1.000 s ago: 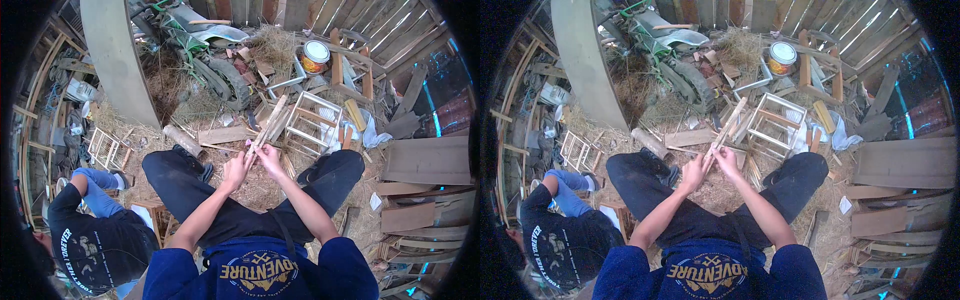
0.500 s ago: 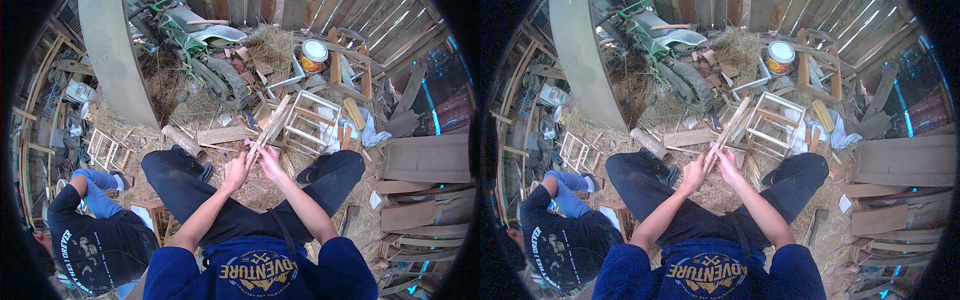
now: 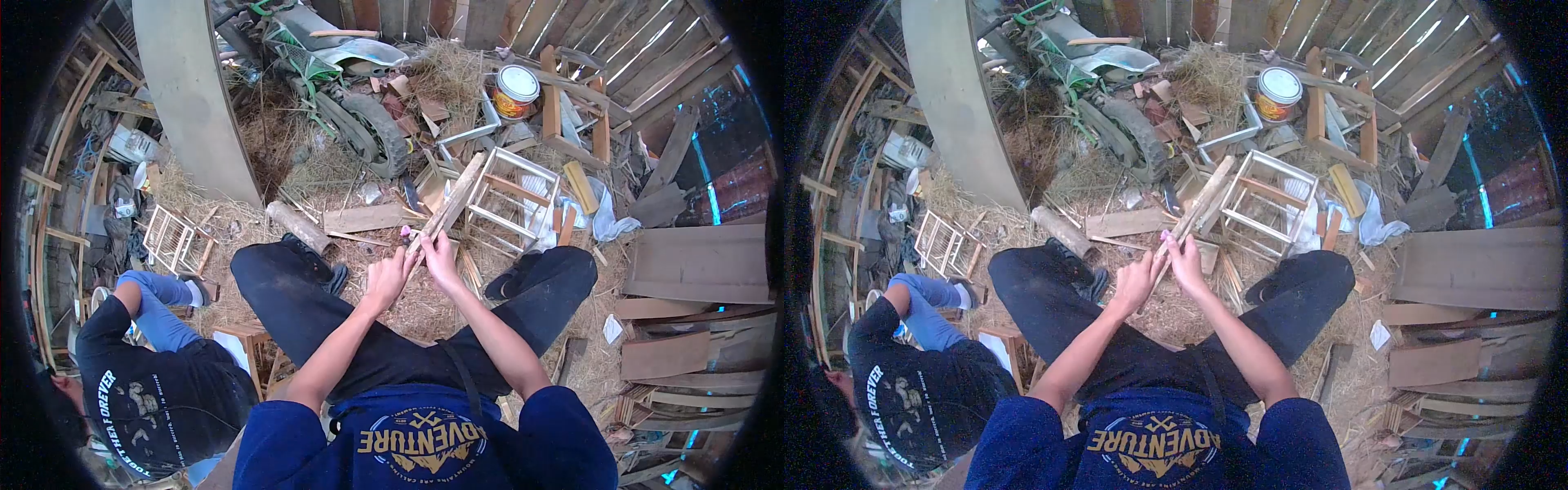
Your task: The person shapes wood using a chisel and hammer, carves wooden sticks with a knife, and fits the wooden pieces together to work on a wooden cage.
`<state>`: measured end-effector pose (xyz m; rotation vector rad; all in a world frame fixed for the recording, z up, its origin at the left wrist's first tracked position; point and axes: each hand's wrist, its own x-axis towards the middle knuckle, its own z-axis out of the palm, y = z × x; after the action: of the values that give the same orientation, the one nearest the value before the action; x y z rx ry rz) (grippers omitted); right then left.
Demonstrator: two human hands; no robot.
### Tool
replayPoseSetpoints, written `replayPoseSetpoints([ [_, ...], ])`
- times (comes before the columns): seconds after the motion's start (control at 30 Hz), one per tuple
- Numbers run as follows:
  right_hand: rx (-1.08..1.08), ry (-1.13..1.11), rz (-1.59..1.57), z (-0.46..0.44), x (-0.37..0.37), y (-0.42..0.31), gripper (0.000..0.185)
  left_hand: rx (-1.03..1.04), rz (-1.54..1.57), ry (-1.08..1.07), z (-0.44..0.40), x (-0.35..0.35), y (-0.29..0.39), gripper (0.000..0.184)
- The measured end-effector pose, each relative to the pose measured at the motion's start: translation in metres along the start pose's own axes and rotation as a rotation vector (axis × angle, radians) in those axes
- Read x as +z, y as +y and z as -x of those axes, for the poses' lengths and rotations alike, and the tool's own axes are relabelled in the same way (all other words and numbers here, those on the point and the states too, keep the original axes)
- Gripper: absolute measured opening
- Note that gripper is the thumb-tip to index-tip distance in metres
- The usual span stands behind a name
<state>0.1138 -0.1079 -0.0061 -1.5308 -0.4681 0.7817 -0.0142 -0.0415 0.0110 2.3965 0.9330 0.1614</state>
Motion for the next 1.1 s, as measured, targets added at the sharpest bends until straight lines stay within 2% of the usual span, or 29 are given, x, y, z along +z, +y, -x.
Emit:
replayPoseSetpoints([
  [0.2,-0.175,-0.055,0.097,0.004,0.000,-0.005,0.024,0.056,-0.060,-0.005,-0.001,-0.004,-0.007,0.039],
  [0.3,-0.197,-0.050,0.171,0.009,-0.001,-0.008,0.024,0.093,-0.024,0.019,0.000,-0.003,-0.012,0.040],
  [0.4,-0.304,-0.040,0.226,0.013,-0.003,-0.005,0.023,0.163,-0.075,0.117,0.001,0.003,-0.018,0.036],
  [0.63,-0.153,-0.101,0.199,0.021,-0.008,-0.006,0.025,0.163,-0.081,0.084,0.000,-0.002,-0.020,0.036],
  [0.9,-0.232,-0.046,0.233,0.026,-0.007,-0.015,0.014,0.174,-0.045,0.032,-0.005,-0.010,-0.019,0.037],
  [1.1,-0.233,-0.030,0.261,0.028,-0.007,-0.015,0.017,0.161,-0.056,0.012,-0.007,-0.011,-0.019,0.039],
])
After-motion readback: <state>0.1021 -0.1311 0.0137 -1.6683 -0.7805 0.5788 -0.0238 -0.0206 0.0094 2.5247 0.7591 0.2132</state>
